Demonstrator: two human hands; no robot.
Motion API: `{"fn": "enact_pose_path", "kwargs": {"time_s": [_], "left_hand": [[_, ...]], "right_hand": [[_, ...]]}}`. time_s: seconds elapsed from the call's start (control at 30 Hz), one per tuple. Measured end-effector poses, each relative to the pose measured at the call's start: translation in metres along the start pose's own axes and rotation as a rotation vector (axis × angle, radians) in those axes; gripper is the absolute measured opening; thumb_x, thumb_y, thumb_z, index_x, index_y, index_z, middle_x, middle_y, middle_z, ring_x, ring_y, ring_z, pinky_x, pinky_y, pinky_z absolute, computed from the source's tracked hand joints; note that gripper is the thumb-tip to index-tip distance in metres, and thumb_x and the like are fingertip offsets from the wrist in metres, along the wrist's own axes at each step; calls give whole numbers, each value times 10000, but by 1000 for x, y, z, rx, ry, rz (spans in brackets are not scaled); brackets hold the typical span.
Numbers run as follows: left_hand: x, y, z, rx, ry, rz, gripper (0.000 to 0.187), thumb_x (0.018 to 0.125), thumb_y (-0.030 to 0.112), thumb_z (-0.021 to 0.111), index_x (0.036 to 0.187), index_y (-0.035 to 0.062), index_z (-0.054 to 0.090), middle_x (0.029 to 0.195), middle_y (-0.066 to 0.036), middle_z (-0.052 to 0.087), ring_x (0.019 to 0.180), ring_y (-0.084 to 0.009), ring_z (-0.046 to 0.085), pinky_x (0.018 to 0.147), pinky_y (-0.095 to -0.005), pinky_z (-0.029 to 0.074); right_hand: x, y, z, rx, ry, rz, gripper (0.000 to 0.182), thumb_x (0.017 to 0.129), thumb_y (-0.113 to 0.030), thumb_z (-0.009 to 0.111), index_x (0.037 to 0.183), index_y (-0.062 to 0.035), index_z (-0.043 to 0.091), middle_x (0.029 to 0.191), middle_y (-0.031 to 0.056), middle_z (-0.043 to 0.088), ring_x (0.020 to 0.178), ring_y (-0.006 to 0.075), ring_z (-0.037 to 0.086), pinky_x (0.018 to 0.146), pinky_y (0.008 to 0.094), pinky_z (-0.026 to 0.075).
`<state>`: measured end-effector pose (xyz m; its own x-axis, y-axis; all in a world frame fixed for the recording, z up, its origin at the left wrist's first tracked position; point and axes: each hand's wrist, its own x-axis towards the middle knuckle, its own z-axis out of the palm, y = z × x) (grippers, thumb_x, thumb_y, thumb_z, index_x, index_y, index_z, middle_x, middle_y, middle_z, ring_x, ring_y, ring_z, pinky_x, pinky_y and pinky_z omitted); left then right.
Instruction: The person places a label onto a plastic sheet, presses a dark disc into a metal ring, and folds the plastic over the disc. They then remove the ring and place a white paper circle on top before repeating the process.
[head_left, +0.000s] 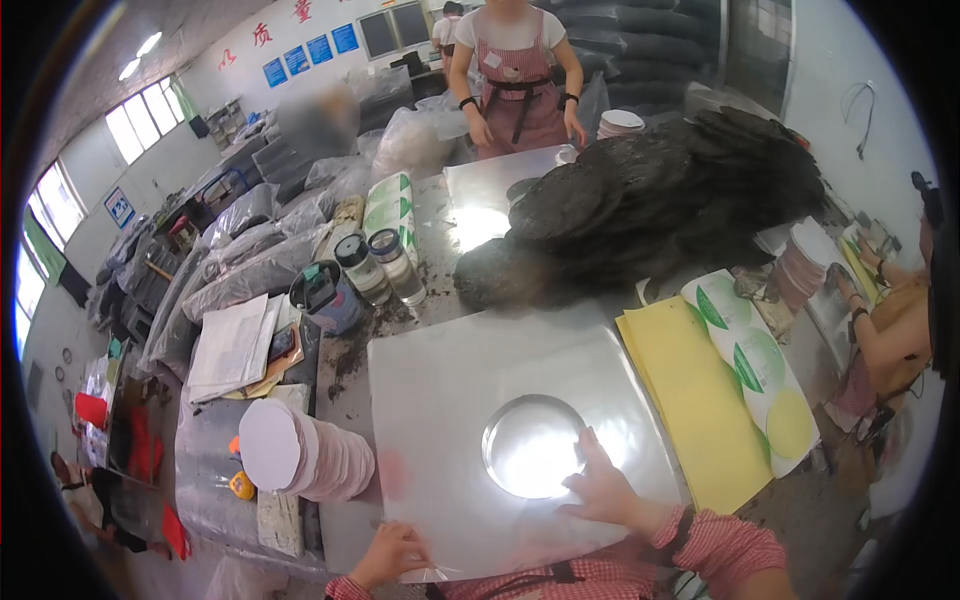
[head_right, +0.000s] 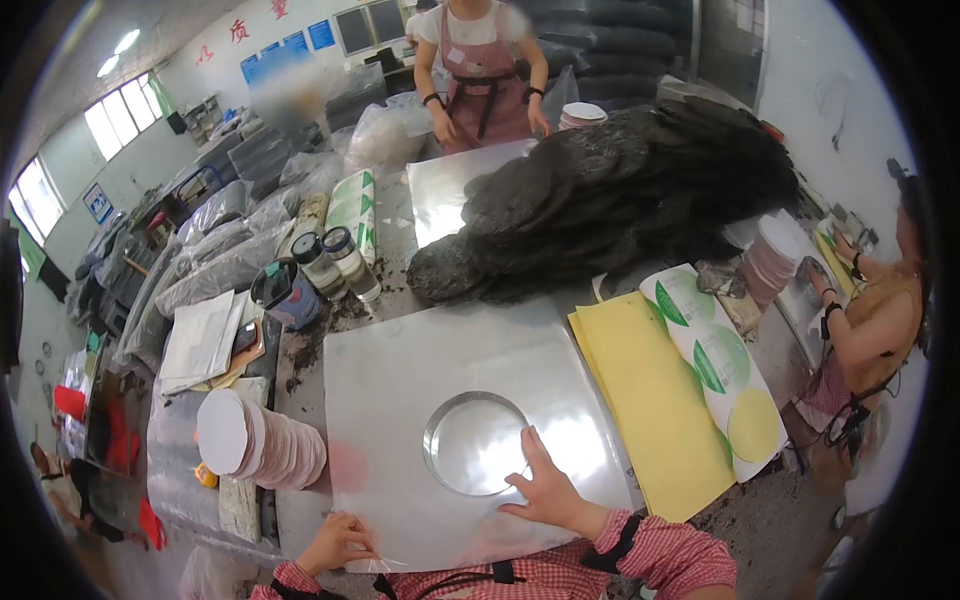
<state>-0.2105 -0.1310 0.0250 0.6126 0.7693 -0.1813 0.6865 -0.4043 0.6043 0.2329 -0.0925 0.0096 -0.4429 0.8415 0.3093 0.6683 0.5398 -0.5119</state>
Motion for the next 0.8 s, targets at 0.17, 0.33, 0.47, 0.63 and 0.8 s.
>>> {"fn": "enact_pose_path", "kwargs": {"time_s": [0.17, 0.33, 0.47, 0.63, 0.8], "left_hand": [[-3, -4, 9, 84, 50, 66, 228, 774, 360, 821, 884, 181, 732, 966, -19, 630, 998, -272, 564, 877, -423, 389], [12, 18, 7, 68, 121, 77, 193, 791, 328, 814, 877, 170, 745, 962, -30, 623, 964, -276, 564, 880, -420, 387], [12, -3, 13, -29, 118, 54, 158, 831, 260, 779, 866, 118, 717, 916, -72, 637, 946, -274, 593, 869, -413, 425], [49, 56, -68, -144, 515, -33, 56, 858, 133, 704, 894, 91, 710, 899, -69, 652, 852, -275, 643, 768, -381, 504], [31, 55, -15, 197, 191, 286, 159, 824, 146, 683, 980, 127, 702, 911, -44, 646, 869, -248, 645, 769, -397, 509]], "right_hand": [[-9, -36, 2, 325, -134, -148, 349, 779, -275, 829, 980, -40, 667, 1512, 413, 300, 1388, 529, 390, 1138, 498, 387], [-14, -90, 21, 568, -363, -230, 377, 795, -176, 781, 1069, 1, 593, 1497, 412, 330, 1349, 521, 446, 1126, 484, 412], [-6, -90, 8, 542, -289, -366, 412, 767, -173, 789, 1042, 22, 551, 1485, 410, 343, 1327, 522, 464, 1088, 475, 450], [-3, -68, 79, 550, -493, -137, 382, 802, -215, 784, 1042, 7, 588, 1460, 411, 363, 1263, 499, 520, 1004, 465, 501], [49, -26, 30, 235, -2, 200, 419, 847, -282, 758, 1139, -13, 623, 1480, 353, 374, 1247, 459, 536, 1010, 453, 496]]}}
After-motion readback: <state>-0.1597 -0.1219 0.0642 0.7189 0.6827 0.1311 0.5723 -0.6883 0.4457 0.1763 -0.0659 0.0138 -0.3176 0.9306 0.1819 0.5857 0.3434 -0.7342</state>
